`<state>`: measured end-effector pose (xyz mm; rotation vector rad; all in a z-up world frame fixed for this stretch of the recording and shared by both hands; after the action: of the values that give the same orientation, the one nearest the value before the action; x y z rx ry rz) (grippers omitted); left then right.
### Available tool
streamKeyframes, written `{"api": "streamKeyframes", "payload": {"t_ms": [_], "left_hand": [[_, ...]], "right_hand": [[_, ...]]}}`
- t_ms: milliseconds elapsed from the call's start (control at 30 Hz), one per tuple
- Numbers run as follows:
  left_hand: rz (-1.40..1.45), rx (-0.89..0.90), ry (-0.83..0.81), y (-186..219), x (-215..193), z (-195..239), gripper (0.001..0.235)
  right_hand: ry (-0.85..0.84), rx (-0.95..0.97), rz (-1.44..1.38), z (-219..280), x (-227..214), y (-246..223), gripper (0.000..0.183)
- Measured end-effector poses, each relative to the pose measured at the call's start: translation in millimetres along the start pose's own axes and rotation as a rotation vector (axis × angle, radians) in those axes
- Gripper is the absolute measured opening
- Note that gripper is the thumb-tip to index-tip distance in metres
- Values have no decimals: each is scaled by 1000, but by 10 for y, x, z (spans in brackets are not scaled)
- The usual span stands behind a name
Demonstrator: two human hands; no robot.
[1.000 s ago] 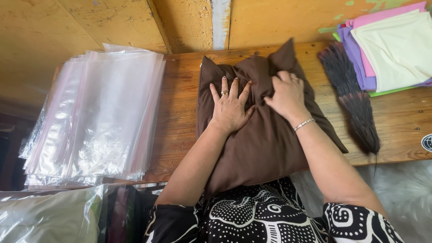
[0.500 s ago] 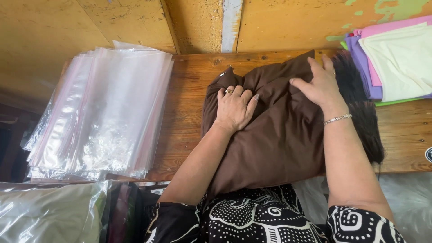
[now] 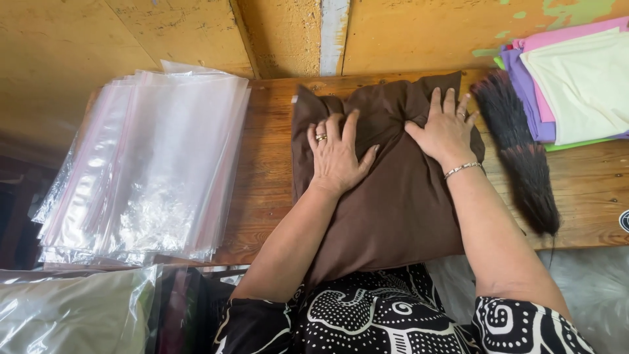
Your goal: Smoothing a brown cushion, cleaning it with a feather duster, and placing it into a clear plastic bag for packaging.
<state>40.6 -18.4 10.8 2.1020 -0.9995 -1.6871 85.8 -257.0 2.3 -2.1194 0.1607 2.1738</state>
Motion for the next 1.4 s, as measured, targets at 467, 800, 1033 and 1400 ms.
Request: {"api": "streamKeyframes", "payload": {"t_ms": [467,800,1033,1400], "left_hand": [[-142,89,-4,-334,528,-136,43],[-47,-22,-35,-248,199,-90,42],[-12,-104,-22,-258,158,-83,47],[67,-223,5,-277,-31,-10,80]], "right_hand": [[87,-114,143,-32,4,-548,75],[306,-227,194,199,190,-176,33],[160,48,171,571,-230,65,63],[193,-320,136,1517,-306,-431,103]]}}
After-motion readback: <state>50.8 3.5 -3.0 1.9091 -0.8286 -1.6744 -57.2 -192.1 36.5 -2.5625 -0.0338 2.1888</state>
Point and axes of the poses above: each hand's wrist, its own z-axis away from the middle knuckle, its own x-axis out of the palm, y = z × x, the point moved 6 cm from there along -z, towards the middle knuckle, and after that the axes turned 14 degrees about z, right-handed, at the moved point
